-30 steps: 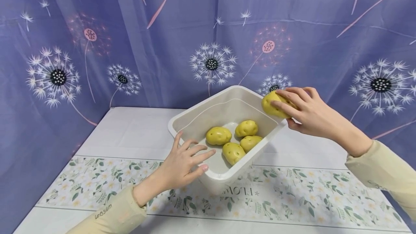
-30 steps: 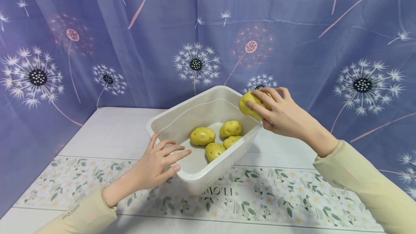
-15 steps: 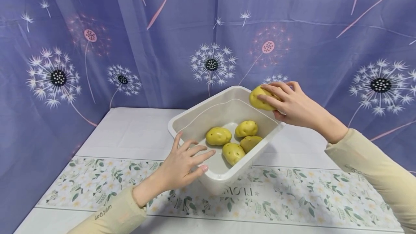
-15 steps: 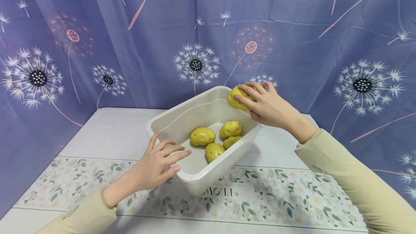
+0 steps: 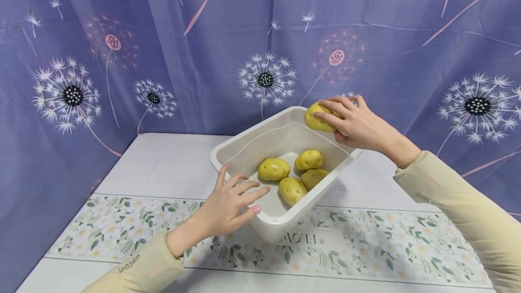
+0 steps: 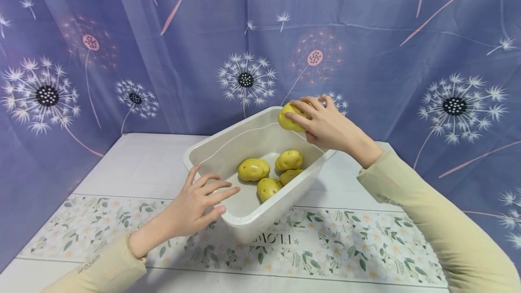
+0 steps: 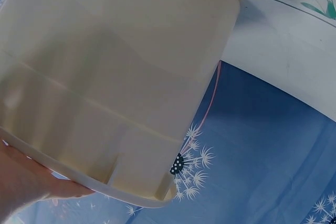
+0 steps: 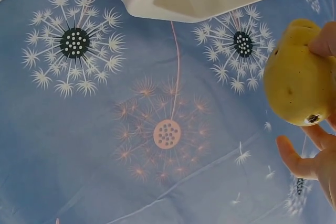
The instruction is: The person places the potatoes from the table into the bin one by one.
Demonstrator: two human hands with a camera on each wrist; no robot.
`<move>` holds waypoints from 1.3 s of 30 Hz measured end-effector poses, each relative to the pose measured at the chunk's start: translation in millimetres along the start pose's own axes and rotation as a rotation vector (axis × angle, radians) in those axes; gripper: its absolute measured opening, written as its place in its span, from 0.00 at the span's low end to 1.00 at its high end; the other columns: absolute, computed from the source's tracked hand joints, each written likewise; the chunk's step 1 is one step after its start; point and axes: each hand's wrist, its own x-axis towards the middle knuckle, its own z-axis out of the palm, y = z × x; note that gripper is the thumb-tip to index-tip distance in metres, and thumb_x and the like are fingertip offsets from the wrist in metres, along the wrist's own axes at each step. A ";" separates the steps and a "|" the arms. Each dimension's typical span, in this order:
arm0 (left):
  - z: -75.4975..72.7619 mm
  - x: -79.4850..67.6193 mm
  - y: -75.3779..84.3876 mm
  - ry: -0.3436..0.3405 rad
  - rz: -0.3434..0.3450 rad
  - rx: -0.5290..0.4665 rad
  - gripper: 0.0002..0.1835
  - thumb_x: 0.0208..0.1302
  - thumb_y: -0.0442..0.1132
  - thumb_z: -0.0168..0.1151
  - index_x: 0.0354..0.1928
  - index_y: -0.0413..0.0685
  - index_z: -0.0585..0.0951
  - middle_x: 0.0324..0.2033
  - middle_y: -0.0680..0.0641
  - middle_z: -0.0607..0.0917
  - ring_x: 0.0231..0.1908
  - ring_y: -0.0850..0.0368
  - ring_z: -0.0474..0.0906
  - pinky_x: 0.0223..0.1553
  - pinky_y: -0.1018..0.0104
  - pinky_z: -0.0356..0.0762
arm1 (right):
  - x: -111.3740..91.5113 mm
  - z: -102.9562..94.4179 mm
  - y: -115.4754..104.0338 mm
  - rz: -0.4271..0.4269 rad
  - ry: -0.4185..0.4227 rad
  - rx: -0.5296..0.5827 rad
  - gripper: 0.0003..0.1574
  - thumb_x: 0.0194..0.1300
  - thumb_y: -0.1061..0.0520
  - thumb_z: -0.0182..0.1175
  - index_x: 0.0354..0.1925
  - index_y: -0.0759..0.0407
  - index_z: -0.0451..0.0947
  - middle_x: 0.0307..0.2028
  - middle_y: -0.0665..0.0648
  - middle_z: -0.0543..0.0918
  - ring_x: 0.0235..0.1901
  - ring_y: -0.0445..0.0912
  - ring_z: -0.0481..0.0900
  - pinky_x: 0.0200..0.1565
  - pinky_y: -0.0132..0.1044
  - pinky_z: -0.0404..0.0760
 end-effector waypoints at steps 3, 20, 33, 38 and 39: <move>0.2 0.5 -0.4 0.000 0.001 0.005 0.28 0.68 0.58 0.22 0.58 0.64 0.70 0.48 0.54 0.79 0.52 0.53 0.69 0.58 0.33 0.44 | 2.9 1.5 0.8 0.005 -0.012 -0.003 0.36 0.42 0.63 0.57 0.55 0.57 0.68 0.55 0.64 0.70 0.52 0.58 0.66 0.40 0.56 0.65; -0.8 2.4 -0.3 0.007 0.008 0.008 0.29 0.68 0.58 0.22 0.57 0.63 0.72 0.48 0.54 0.80 0.51 0.52 0.69 0.58 0.33 0.45 | 17.9 12.2 7.2 0.035 -0.115 0.019 0.36 0.45 0.62 0.58 0.56 0.56 0.66 0.56 0.64 0.69 0.54 0.58 0.65 0.41 0.56 0.65; -0.4 1.5 -0.5 0.006 0.010 0.016 0.24 0.67 0.56 0.30 0.58 0.65 0.70 0.48 0.55 0.79 0.51 0.53 0.69 0.58 0.33 0.45 | 25.8 22.7 11.9 0.076 -0.166 0.035 0.35 0.47 0.61 0.58 0.57 0.54 0.67 0.59 0.61 0.68 0.55 0.56 0.65 0.44 0.56 0.65; -0.3 0.6 -0.3 -0.007 0.002 0.017 0.23 0.67 0.56 0.31 0.58 0.65 0.70 0.48 0.55 0.79 0.52 0.53 0.69 0.58 0.33 0.45 | 28.1 28.7 14.1 0.090 -0.182 0.051 0.36 0.46 0.62 0.59 0.57 0.53 0.66 0.59 0.61 0.68 0.56 0.56 0.64 0.43 0.56 0.65; -0.3 0.5 -0.4 -0.006 0.002 0.019 0.23 0.67 0.56 0.31 0.58 0.66 0.70 0.48 0.55 0.79 0.52 0.53 0.69 0.58 0.33 0.45 | 28.5 29.9 14.4 0.091 -0.183 0.056 0.36 0.46 0.62 0.59 0.57 0.53 0.66 0.59 0.61 0.68 0.56 0.56 0.64 0.43 0.56 0.65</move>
